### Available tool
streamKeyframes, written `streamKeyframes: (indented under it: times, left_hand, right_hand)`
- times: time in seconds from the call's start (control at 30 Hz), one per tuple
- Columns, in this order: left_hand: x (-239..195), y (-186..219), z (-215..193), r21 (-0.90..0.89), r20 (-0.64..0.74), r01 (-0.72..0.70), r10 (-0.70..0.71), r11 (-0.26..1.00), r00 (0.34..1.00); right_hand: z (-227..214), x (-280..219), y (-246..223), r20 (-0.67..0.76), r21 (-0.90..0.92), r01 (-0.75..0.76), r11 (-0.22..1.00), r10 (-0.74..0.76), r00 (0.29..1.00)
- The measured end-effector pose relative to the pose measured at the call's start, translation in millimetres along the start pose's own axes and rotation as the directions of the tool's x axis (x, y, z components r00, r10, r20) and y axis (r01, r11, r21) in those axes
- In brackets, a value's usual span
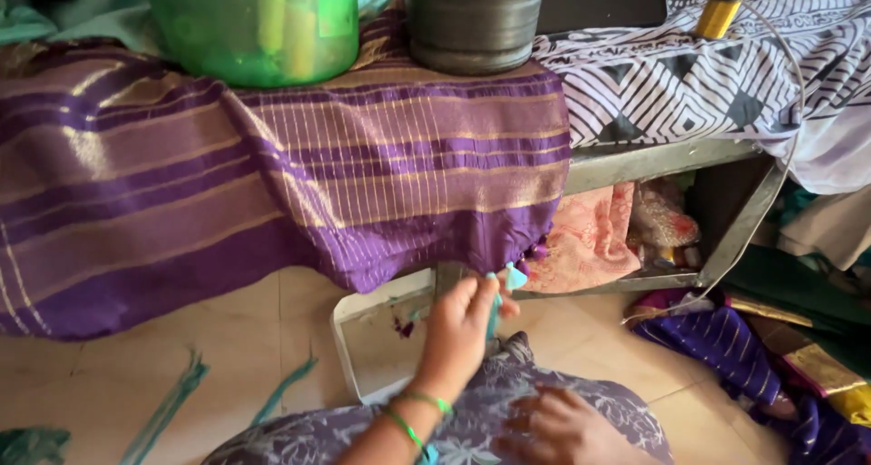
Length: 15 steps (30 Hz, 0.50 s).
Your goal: The person sits on the floor making silk thread tassels and attaching them to the edge of a purple sari. They fold teal and purple thread strands, tie each bundle with thread using a needle, trim the ends with scissors, comb the strands, and secure the finished tassels along the fabric border.
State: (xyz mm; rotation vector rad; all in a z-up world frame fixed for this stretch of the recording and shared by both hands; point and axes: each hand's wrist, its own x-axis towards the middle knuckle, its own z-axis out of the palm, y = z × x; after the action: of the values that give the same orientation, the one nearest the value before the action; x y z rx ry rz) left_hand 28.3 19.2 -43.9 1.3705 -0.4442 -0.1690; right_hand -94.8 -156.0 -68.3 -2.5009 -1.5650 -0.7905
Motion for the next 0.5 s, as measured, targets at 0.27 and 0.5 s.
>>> streamKeyframes:
  times: [0.27,0.5]
  left_hand:
    - [-19,-15,11,0.017,-0.122,-0.105,0.107,0.994,0.987]
    - [0,-41,-24,0.115,0.026,-0.122,0.120,0.986,0.992]
  right_hand:
    - [27,48,76,0.388,0.855,0.100,-0.509,0.756,0.527]
    - [64,62,90,0.425,0.898,0.028,-0.438,0.883,0.198]
